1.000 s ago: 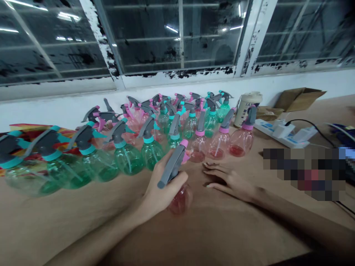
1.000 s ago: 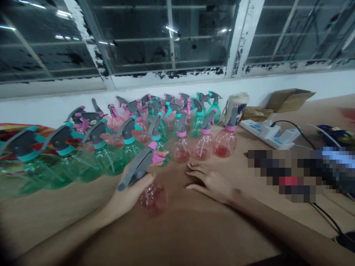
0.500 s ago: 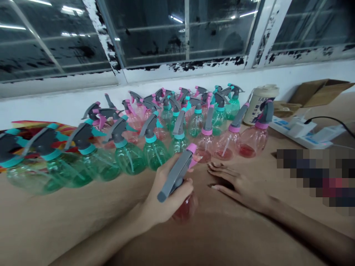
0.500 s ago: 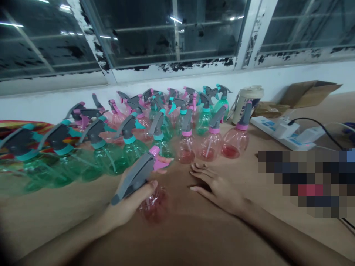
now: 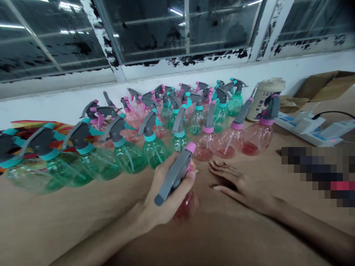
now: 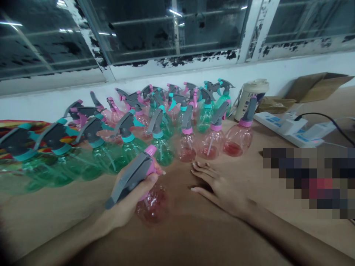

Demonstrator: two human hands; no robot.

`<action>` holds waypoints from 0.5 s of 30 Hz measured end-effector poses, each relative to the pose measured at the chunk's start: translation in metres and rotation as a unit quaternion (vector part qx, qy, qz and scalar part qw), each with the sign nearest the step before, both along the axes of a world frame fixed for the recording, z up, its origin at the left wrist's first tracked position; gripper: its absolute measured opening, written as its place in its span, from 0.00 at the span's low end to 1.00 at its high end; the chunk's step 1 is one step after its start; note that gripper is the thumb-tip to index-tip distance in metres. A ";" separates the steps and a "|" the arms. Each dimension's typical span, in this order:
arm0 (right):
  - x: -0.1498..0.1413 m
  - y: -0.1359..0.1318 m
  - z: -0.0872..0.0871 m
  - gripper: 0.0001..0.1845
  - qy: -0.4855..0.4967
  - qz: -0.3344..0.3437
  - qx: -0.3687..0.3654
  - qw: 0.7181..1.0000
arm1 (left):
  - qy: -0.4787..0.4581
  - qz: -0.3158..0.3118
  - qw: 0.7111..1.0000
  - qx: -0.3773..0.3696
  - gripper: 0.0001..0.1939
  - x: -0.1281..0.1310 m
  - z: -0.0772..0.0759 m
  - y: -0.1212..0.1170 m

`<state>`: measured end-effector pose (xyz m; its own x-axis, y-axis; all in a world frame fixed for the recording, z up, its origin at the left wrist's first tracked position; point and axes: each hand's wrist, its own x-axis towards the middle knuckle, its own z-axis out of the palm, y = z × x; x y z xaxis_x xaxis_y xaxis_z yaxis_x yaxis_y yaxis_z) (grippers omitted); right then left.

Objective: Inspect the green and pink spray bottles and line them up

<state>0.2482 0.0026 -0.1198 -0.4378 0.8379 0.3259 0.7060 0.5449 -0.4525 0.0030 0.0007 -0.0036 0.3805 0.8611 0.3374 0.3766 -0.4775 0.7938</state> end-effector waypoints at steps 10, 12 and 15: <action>0.002 0.000 0.002 0.30 -0.009 0.004 -0.011 1.000 | 0.014 0.017 0.999 0.034 0.04 0.000 -0.004 0.001; 0.004 0.000 0.002 0.30 0.000 0.004 -0.014 1.000 | 0.014 0.028 0.999 0.035 0.02 0.000 -0.004 0.001; 0.005 0.001 0.002 0.30 0.012 0.007 -0.020 1.000 | 0.016 0.043 0.998 0.043 0.04 0.001 -0.005 0.000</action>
<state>0.2536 0.0032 -0.1180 -0.4418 0.8445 0.3028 0.6879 0.5355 -0.4899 0.0039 0.0004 -0.0083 0.3188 0.8590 0.4007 0.4430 -0.5088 0.7382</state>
